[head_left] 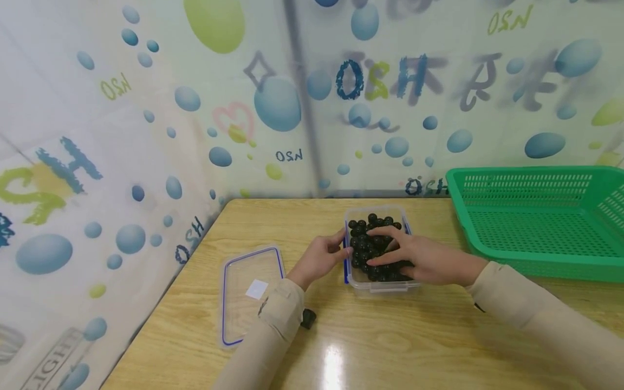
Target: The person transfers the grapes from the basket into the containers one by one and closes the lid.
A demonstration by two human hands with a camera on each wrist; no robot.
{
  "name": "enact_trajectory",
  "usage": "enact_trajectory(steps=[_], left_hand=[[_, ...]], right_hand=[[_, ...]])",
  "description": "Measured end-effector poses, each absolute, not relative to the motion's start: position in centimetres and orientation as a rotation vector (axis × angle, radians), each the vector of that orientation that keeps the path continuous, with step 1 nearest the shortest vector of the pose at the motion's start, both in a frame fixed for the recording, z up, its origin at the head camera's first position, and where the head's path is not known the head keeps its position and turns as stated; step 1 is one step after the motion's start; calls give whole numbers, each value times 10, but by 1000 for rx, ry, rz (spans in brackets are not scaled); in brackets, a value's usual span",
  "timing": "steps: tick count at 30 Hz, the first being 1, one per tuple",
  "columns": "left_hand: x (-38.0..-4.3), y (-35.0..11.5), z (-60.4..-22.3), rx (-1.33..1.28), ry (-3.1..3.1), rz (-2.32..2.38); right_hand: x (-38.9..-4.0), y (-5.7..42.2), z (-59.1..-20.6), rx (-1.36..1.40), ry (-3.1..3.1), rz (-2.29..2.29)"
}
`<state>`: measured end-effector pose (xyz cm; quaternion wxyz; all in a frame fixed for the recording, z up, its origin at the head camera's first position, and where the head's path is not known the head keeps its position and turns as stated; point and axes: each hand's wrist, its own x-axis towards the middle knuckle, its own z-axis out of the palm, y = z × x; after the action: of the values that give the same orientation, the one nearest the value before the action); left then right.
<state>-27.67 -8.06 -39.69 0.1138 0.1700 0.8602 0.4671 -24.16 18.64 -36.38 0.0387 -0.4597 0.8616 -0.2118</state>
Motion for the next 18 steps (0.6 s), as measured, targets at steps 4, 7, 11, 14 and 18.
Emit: enact_trajectory(steps=[4,7,11,14,18], left_hand=[[-276,-80,-397,494,2520,1368],[-275,-80,-397,493,2523,1362],[-276,-81,-398,496,2524,1365],[-277,-80,-398,494,2519,1370],[-277,-80,-398,493,2519,1370]], right_hand=[[-241,183,-365,-1381,2597,-594],[-242,181,-365,-1320,2569,-600],[-243,181,-367,-1281,2544,-646],[-242,182,-368,-1314,2530,-702],[-241,180,-371,-1354,2582,-727]])
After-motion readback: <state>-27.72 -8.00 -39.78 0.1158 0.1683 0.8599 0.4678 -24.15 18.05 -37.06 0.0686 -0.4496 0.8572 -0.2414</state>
